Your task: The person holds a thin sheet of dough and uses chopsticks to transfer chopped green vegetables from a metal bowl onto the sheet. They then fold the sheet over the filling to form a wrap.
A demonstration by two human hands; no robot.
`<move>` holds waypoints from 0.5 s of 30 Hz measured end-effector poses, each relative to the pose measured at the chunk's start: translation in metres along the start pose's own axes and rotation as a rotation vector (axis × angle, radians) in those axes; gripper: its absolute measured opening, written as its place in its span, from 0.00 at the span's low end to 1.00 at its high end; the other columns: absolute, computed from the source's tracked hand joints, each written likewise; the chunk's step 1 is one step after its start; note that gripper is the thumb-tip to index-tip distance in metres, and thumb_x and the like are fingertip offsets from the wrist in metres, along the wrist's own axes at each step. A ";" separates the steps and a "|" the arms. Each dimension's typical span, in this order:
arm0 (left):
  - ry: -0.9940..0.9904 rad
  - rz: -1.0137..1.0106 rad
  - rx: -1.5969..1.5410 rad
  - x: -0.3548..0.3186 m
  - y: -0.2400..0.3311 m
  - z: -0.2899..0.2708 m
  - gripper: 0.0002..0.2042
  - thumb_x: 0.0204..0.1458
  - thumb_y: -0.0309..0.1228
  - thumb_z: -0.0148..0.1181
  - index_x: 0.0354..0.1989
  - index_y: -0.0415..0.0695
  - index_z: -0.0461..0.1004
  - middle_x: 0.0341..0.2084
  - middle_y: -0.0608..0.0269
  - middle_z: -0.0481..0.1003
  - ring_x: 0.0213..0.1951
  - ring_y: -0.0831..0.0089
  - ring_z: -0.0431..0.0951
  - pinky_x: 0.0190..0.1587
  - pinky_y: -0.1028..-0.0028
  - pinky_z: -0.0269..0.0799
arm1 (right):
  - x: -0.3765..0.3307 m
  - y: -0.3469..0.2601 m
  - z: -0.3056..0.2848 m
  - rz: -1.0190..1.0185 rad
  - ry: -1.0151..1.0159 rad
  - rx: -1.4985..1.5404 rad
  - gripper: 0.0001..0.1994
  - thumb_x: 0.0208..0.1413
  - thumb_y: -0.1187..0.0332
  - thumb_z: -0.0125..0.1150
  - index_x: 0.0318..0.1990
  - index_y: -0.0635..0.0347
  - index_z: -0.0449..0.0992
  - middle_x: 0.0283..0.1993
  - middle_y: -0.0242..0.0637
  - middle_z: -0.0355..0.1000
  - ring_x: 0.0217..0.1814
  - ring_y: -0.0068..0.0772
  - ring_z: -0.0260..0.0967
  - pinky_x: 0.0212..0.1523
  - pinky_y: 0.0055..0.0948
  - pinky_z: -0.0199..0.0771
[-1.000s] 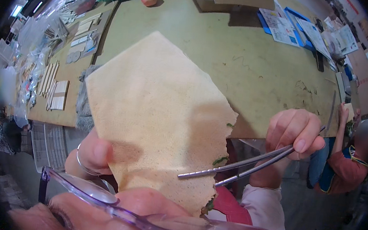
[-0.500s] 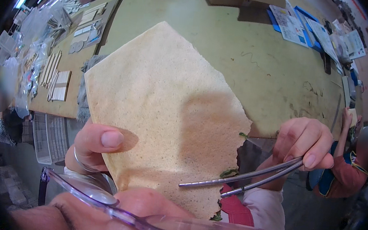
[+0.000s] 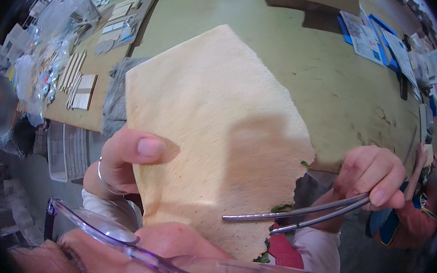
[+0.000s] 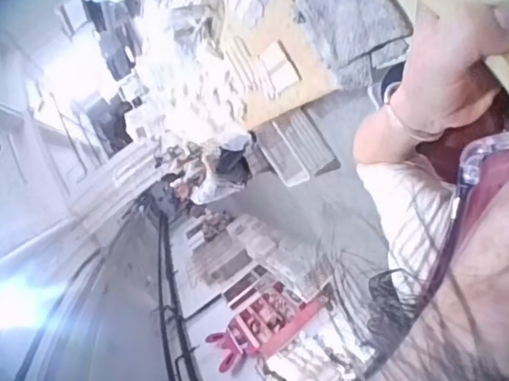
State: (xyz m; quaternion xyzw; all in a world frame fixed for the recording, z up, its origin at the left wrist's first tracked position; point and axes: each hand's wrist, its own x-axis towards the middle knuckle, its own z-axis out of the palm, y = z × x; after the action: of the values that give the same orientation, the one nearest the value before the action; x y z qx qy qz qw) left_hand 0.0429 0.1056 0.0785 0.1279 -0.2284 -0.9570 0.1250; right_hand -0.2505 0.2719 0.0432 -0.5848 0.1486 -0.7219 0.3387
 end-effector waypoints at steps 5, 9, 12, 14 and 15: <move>0.062 -0.054 -0.073 0.010 0.007 0.000 0.26 0.49 0.22 0.54 0.59 0.33 0.60 0.51 0.49 0.72 0.52 0.61 0.75 0.56 0.62 0.72 | 0.007 0.003 0.002 -0.047 -0.045 -0.072 0.16 0.63 0.56 0.55 0.33 0.60 0.76 0.22 0.39 0.72 0.13 0.26 0.66 0.11 0.22 0.64; 0.025 -0.101 -0.037 0.012 0.008 -0.014 0.27 0.47 0.22 0.55 0.58 0.33 0.60 0.49 0.50 0.72 0.48 0.61 0.78 0.49 0.63 0.77 | 0.011 -0.008 0.011 -0.077 -0.095 -0.229 0.17 0.63 0.54 0.54 0.35 0.61 0.75 0.25 0.39 0.71 0.16 0.29 0.67 0.15 0.23 0.69; 0.130 -0.105 0.156 0.007 0.011 -0.008 0.31 0.40 0.25 0.53 0.59 0.30 0.62 0.47 0.43 0.73 0.48 0.57 0.77 0.48 0.61 0.78 | 0.016 -0.015 0.012 -0.076 -0.157 -0.323 0.18 0.64 0.54 0.53 0.36 0.62 0.75 0.26 0.39 0.69 0.17 0.30 0.67 0.16 0.25 0.71; 0.076 -0.117 0.102 0.007 0.013 -0.017 0.28 0.40 0.24 0.55 0.55 0.32 0.66 0.41 0.45 0.76 0.42 0.58 0.79 0.48 0.62 0.78 | 0.014 -0.017 0.014 -0.076 -0.184 -0.362 0.18 0.63 0.54 0.53 0.36 0.63 0.75 0.27 0.40 0.70 0.17 0.30 0.67 0.16 0.25 0.72; 0.046 -0.129 0.083 0.008 0.014 -0.022 0.24 0.42 0.24 0.57 0.52 0.33 0.69 0.38 0.47 0.77 0.37 0.59 0.80 0.47 0.63 0.77 | 0.011 -0.018 0.016 -0.072 -0.171 -0.361 0.18 0.63 0.54 0.53 0.37 0.63 0.75 0.28 0.41 0.71 0.17 0.30 0.68 0.16 0.25 0.72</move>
State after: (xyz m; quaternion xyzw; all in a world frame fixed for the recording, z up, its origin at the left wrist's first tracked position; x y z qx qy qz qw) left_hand 0.0445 0.0823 0.0649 0.1692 -0.2563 -0.9496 0.0627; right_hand -0.2425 0.2806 0.0671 -0.6999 0.2254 -0.6431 0.2140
